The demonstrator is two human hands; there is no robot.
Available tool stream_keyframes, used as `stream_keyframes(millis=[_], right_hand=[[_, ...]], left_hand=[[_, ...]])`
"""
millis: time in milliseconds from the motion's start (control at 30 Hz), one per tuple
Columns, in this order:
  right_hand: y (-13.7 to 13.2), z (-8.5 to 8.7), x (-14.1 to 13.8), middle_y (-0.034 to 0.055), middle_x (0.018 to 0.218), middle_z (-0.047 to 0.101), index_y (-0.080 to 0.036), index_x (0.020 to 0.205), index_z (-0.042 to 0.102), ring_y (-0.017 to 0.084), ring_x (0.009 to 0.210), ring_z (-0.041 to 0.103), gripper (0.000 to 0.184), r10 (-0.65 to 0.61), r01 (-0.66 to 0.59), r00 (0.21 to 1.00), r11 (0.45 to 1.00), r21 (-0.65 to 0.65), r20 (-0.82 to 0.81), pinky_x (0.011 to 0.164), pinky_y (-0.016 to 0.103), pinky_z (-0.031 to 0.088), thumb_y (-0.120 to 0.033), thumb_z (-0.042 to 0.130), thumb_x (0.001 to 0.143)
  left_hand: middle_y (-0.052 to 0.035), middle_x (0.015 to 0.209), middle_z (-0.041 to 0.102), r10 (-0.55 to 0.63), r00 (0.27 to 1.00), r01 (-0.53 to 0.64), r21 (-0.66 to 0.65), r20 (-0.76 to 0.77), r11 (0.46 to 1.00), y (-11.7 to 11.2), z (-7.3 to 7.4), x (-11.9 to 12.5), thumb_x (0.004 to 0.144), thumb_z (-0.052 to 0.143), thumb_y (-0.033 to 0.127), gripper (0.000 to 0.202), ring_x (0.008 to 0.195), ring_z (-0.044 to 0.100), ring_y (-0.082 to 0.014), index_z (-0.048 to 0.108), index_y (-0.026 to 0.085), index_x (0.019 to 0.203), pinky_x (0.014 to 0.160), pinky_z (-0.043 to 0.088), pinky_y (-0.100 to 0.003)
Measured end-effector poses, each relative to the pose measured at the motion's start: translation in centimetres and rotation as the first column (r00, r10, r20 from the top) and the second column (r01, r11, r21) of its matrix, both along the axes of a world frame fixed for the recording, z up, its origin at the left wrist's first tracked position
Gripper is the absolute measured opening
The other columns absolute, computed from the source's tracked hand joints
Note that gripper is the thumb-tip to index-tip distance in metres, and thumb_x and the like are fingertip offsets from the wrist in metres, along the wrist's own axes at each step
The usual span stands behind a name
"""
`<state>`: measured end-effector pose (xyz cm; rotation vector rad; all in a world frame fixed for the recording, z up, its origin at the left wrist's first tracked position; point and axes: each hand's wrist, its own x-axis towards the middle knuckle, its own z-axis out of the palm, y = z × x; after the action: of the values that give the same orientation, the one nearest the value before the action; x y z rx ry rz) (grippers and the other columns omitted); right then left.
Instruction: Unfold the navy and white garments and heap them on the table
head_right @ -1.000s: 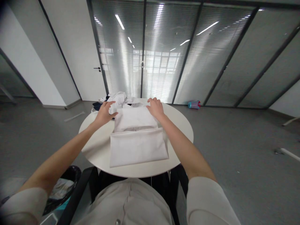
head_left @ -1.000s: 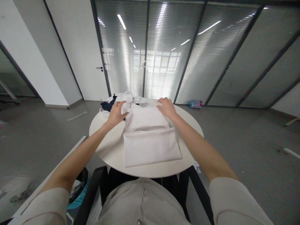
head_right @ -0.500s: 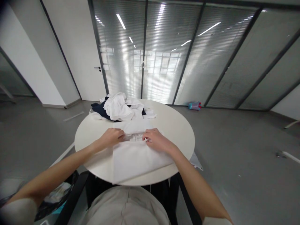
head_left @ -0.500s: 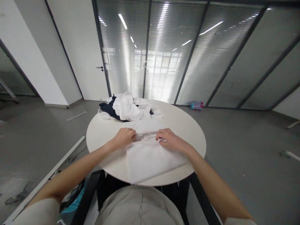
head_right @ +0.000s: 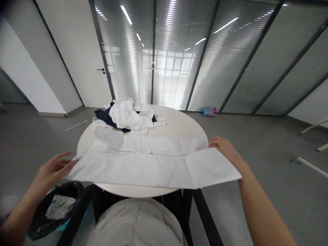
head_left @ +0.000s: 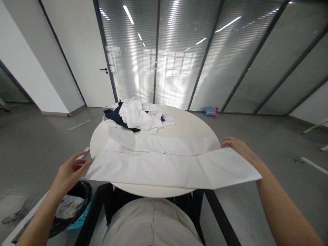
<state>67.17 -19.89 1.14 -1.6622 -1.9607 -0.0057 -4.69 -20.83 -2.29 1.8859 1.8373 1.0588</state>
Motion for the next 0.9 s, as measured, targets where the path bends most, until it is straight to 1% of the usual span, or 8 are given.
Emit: stream_keyframes(millis=[133, 200, 267, 333, 467, 600, 800, 900], right_hand=[[-0.8, 1.9, -3.5, 0.0136, 0.093, 0.071, -0.030, 0.073, 0.072, 0.029, 0.084, 0.066, 0.020, -0.061, 0.067, 0.994, 0.996, 0.066, -0.087, 0.078, 0.049, 0.052, -0.033, 0.055, 0.082], [-0.6, 3.3, -8.7, 0.0114, 0.098, 0.071, -0.028, 0.085, 0.073, 0.026, 0.087, 0.066, 0.018, 0.136, -0.139, 0.984, 0.990, -0.021, -0.114, 0.077, 0.043, 0.053, -0.032, 0.056, 0.085], [-0.1, 3.8, -14.6, 0.0098, 0.101, 0.070, -0.025, 0.090, 0.073, 0.024, 0.090, 0.066, 0.022, 0.316, -0.325, 0.945, 0.937, -0.128, -0.091, 0.081, 0.039, 0.053, -0.032, 0.052, 0.090], [0.6, 3.2, -20.0, 0.0092, 0.111, 0.068, -0.025, 0.110, 0.071, 0.024, 0.098, 0.065, 0.026, 0.417, -0.413, 0.908, 0.881, -0.228, -0.034, 0.088, 0.039, 0.051, -0.036, 0.057, 0.091], [2.5, 0.3, -26.1, 0.0127, 0.116, 0.065, -0.024, 0.123, 0.067, 0.029, 0.105, 0.062, 0.036, 0.469, -0.417, 0.855, 0.876, -0.244, 0.224, 0.092, 0.041, 0.046, -0.039, 0.063, 0.091], [4.3, 0.6, -27.6, 0.0093, 0.100, 0.069, -0.022, 0.098, 0.074, 0.024, 0.094, 0.063, 0.021, 0.433, -0.385, 0.825, 0.901, -0.200, 0.364, 0.091, 0.038, 0.043, -0.017, 0.054, 0.094], [8.3, 9.0, -26.4, 0.0076, 0.105, 0.071, -0.022, 0.103, 0.072, 0.025, 0.097, 0.063, 0.028, 0.073, -0.102, 0.960, 0.990, 0.095, 0.272, 0.086, 0.036, 0.044, -0.018, 0.046, 0.097], [11.6, 12.0, -25.1, 0.0093, 0.104, 0.071, -0.020, 0.102, 0.072, 0.026, 0.101, 0.062, 0.026, -0.082, 0.061, 0.955, 0.995, 0.081, 0.285, 0.084, 0.035, 0.045, -0.029, 0.048, 0.098]], left_hand=[[-0.0048, 0.092, 0.073, 0.079, 0.997, -0.076, 0.196, -0.011, 0.978, -1.2, 1.2, 0.9, 0.077, 0.062, 0.060, 0.037, 0.079, 0.071, -0.0301, 0.067, 0.036, 0.105, 0.055, 0.057, -0.039], [-0.0037, 0.098, 0.073, -0.097, 0.992, 0.109, 0.147, -0.081, 0.983, -1.2, 2.7, 3.8, 0.082, 0.059, 0.058, 0.035, 0.083, 0.071, -0.0278, 0.067, 0.034, 0.106, 0.054, 0.056, -0.035], [-0.0061, 0.107, 0.072, -0.333, 0.920, 0.357, 0.090, -0.207, 0.930, -0.8, 3.7, 7.5, 0.088, 0.056, 0.054, 0.036, 0.095, 0.069, -0.0275, 0.068, 0.029, 0.111, 0.076, 0.059, -0.039], [-0.0102, 0.125, 0.067, -0.488, 0.788, 0.532, 0.019, -0.375, 0.846, -0.1, 3.9, 11.0, 0.089, 0.060, 0.054, 0.044, 0.113, 0.063, -0.0302, 0.066, 0.025, 0.121, 0.099, 0.049, -0.046], [-0.0160, 0.129, 0.064, -0.521, 0.631, 0.576, -0.103, -0.575, 0.811, 1.3, 3.0, 14.8, 0.082, 0.071, 0.050, 0.059, 0.115, 0.061, -0.0344, 0.060, 0.019, 0.131, 0.100, 0.043, -0.049], [-0.0112, 0.110, 0.069, -0.594, 0.574, 0.656, -0.118, -0.563, 0.745, 0.6, 4.2, 14.2, 0.091, 0.063, 0.032, 0.028, 0.102, 0.065, -0.0260, 0.067, 0.020, 0.117, 0.094, 0.042, -0.040], [-0.0025, 0.082, 0.062, -0.815, 0.372, 0.859, -0.167, -0.444, 0.483, -4.4, 8.7, 8.9, 0.095, 0.047, 0.012, 0.029, 0.082, 0.058, -0.0158, 0.069, 0.026, 0.082, 0.089, 0.040, -0.031], [-0.0017, 0.076, 0.060, -0.818, 0.355, 0.846, -0.217, -0.453, 0.487, -5.8, 8.4, 6.4, 0.091, 0.052, 0.010, 0.030, 0.079, 0.058, -0.0156, 0.071, 0.028, 0.076, 0.080, 0.042, -0.027]])
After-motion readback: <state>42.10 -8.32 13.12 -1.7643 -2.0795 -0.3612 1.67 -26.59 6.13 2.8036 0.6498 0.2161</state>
